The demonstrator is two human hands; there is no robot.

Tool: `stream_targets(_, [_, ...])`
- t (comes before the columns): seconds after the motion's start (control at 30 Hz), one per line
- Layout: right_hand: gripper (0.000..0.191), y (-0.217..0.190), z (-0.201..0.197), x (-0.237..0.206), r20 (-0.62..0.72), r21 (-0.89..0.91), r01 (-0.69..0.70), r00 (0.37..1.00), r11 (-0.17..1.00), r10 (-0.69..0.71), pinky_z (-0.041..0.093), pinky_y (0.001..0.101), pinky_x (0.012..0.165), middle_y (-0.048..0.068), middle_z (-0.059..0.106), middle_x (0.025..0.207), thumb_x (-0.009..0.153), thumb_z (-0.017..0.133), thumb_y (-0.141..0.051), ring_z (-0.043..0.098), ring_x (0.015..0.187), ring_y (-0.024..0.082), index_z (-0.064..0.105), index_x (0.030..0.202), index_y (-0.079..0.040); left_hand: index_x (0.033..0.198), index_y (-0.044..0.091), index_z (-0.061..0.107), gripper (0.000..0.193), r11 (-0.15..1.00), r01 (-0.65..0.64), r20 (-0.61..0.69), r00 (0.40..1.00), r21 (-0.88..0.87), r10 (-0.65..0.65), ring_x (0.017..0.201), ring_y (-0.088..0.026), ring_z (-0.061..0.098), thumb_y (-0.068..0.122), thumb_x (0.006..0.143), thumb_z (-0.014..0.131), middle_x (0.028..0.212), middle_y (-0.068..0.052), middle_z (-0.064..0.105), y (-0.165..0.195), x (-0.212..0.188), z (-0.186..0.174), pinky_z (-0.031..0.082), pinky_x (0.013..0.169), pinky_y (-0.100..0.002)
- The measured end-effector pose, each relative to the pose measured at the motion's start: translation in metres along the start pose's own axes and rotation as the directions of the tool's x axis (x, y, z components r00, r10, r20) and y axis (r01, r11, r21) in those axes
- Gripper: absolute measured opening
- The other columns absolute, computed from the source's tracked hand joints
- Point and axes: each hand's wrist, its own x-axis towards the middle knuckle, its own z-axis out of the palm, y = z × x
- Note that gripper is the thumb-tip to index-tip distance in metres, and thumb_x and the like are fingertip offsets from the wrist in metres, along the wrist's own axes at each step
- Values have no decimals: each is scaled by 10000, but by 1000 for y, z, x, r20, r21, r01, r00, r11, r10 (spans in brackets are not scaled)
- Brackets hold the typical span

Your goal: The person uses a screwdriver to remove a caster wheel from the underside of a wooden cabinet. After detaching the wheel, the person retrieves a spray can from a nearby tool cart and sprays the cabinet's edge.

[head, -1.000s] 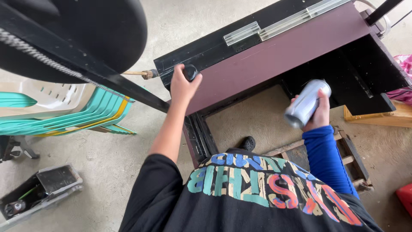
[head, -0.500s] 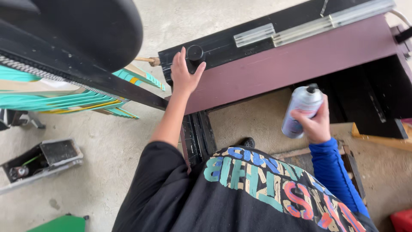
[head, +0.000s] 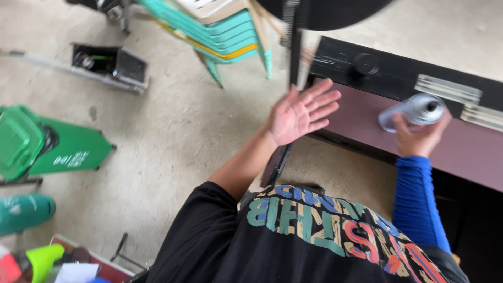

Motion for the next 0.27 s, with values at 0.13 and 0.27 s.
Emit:
stream_targets(0.13, [861, -17, 0, -34, -105, -608, 299, 888, 736, -447, 420, 517, 1150, 281, 468, 1445, 889, 943, 25, 503, 1352, 355, 329, 1492, 34, 1335, 128, 572, 321, 992, -46, -177, 982, 122, 67, 1422, -277, 514, 346, 1100, 549, 1479, -98, 570, -11, -53, -68, 430, 1169, -484])
stream_targets(0.27, [535, -47, 72, -61, -30, -229, 479, 867, 847, -498, 485, 534, 1155, 305, 498, 1446, 1160, 664, -136, 591, 1331, 340, 284, 1508, 2, 972, 125, 563, 333, 972, -232, -248, 945, -47, 214, 1298, -320, 613, 329, 1226, 489, 1233, -113, 680, -19, -93, -182, 493, 1059, -530])
